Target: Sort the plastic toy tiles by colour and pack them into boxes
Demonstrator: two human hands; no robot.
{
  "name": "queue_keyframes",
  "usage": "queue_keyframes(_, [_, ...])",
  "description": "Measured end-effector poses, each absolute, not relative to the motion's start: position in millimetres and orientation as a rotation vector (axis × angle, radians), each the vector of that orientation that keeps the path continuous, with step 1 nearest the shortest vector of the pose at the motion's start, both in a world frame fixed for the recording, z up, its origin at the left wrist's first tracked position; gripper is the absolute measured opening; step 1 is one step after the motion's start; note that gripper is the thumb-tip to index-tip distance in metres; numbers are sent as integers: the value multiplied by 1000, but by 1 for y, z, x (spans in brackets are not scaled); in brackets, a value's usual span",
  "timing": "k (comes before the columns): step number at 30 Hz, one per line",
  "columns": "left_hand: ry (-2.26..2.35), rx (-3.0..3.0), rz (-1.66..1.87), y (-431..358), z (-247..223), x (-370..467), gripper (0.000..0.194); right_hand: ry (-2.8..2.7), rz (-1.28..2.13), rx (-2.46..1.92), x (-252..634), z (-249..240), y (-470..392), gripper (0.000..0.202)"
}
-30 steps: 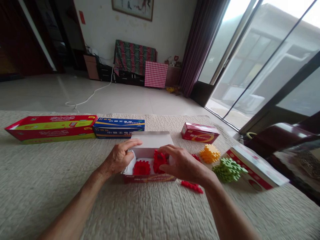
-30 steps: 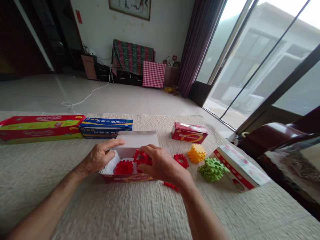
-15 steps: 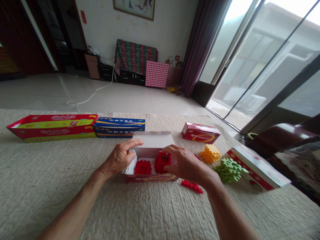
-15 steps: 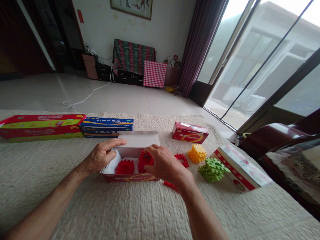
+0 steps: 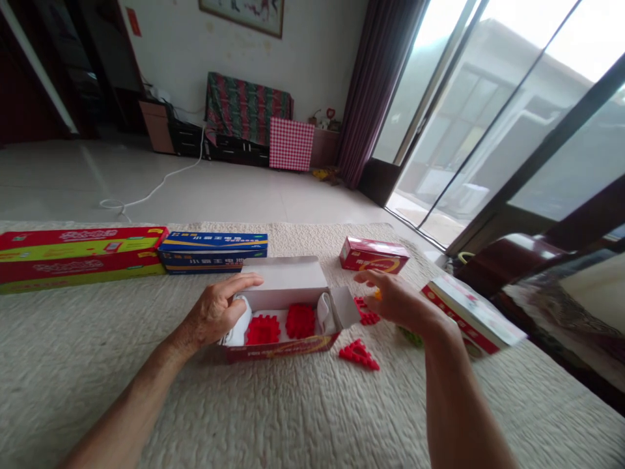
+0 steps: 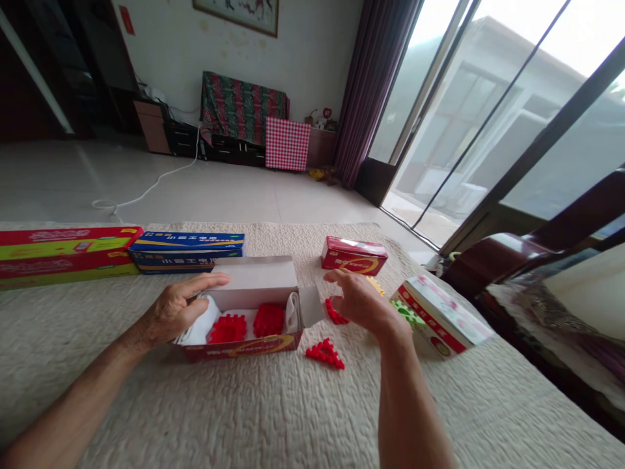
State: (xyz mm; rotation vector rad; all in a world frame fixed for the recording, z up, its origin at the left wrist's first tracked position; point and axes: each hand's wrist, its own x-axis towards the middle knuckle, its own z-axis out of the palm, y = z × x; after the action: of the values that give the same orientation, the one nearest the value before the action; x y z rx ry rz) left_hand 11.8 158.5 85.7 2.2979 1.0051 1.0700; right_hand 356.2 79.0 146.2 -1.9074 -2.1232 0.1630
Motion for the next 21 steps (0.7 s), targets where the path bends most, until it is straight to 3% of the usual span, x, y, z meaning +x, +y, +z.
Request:
queue_keyframes(6, [998,2332,1080,162,83,11,46,-2223,301,-2151,367,126,86,62])
queue_keyframes(17, [1018,2281,1076,159,87,12,46,-2240,267,-2187,365,105,91,25])
queue_keyframes(21, [1007,2289,1076,159,87,12,47,-2189,229,-2217,372,110,91,30])
